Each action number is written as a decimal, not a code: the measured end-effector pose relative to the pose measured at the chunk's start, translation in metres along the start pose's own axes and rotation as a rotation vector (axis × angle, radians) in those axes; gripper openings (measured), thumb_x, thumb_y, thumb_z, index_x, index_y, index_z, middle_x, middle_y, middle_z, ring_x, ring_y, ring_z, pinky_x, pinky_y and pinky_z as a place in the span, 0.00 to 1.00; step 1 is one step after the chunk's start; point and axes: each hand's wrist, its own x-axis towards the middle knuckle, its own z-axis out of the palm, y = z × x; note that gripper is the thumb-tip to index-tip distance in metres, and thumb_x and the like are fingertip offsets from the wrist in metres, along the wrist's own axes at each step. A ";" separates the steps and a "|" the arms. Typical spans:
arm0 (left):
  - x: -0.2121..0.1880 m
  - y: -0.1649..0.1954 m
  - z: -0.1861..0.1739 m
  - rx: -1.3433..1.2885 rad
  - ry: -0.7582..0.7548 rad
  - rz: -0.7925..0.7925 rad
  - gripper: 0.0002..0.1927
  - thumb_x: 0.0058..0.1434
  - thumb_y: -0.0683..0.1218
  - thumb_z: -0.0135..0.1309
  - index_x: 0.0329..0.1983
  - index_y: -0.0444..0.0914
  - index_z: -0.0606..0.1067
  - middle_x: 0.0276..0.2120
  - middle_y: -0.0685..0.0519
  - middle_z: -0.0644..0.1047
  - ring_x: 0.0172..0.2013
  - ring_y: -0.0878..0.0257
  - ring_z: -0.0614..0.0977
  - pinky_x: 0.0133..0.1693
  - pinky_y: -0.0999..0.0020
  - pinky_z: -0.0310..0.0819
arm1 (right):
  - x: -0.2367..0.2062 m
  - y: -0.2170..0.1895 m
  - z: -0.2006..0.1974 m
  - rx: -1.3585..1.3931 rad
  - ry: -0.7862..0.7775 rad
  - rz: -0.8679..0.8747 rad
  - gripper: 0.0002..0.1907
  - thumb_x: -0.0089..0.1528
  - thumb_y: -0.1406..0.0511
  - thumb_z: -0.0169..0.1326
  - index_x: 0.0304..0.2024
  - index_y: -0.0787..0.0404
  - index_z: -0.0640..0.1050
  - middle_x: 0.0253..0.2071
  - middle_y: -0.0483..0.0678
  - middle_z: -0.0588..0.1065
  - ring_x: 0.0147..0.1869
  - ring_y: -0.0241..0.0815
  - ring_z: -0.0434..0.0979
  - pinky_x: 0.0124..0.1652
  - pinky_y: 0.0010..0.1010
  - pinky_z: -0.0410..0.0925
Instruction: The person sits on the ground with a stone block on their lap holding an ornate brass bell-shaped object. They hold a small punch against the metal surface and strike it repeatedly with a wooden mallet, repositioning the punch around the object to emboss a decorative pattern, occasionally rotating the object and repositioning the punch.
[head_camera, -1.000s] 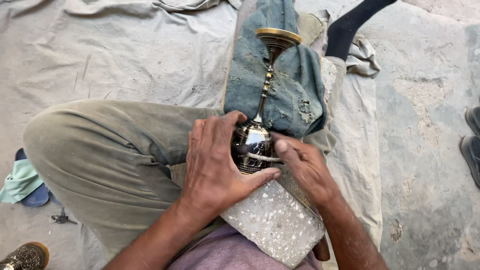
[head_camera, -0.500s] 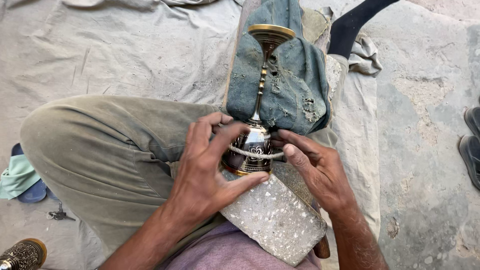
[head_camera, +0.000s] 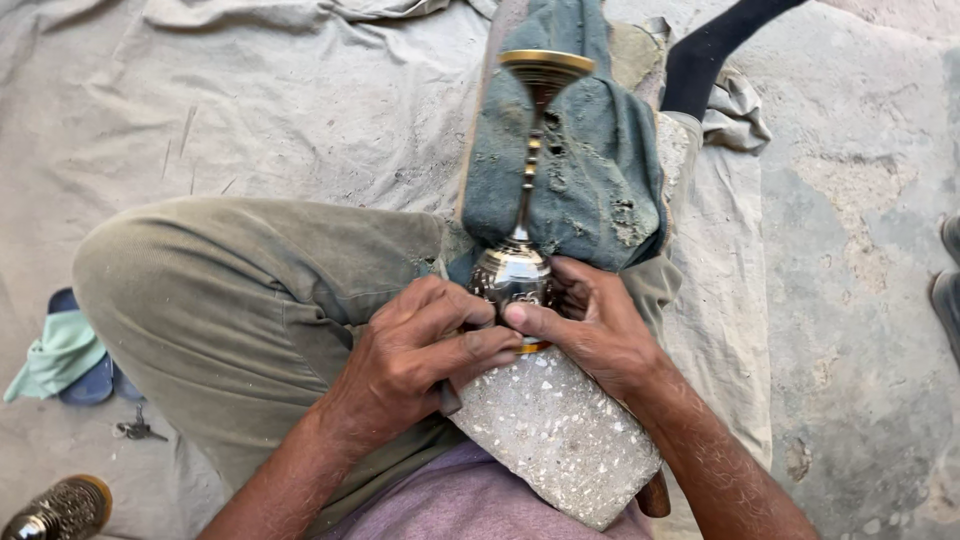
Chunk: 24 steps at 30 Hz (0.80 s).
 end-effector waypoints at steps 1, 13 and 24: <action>-0.001 -0.002 -0.001 -0.008 0.007 -0.005 0.14 0.56 0.45 0.69 0.45 0.42 0.81 0.40 0.54 0.77 0.43 0.56 0.79 0.43 0.60 0.76 | -0.002 -0.001 0.001 0.076 -0.007 -0.031 0.27 0.56 0.62 0.67 0.54 0.70 0.78 0.47 0.52 0.82 0.49 0.38 0.81 0.50 0.30 0.75; 0.003 -0.019 0.001 -0.138 -0.021 -0.052 0.13 0.53 0.46 0.70 0.41 0.44 0.83 0.42 0.54 0.77 0.47 0.54 0.77 0.49 0.58 0.74 | -0.017 -0.006 0.007 -0.110 0.176 -0.183 0.41 0.54 0.61 0.68 0.65 0.71 0.67 0.57 0.55 0.78 0.61 0.41 0.80 0.61 0.33 0.73; -0.003 -0.030 -0.002 -0.270 -0.072 -0.200 0.10 0.58 0.39 0.66 0.43 0.40 0.83 0.43 0.56 0.79 0.50 0.60 0.79 0.54 0.58 0.75 | -0.054 0.042 -0.040 -0.465 0.489 -0.435 0.22 0.66 0.62 0.58 0.62 0.61 0.76 0.62 0.57 0.77 0.68 0.49 0.79 0.65 0.41 0.71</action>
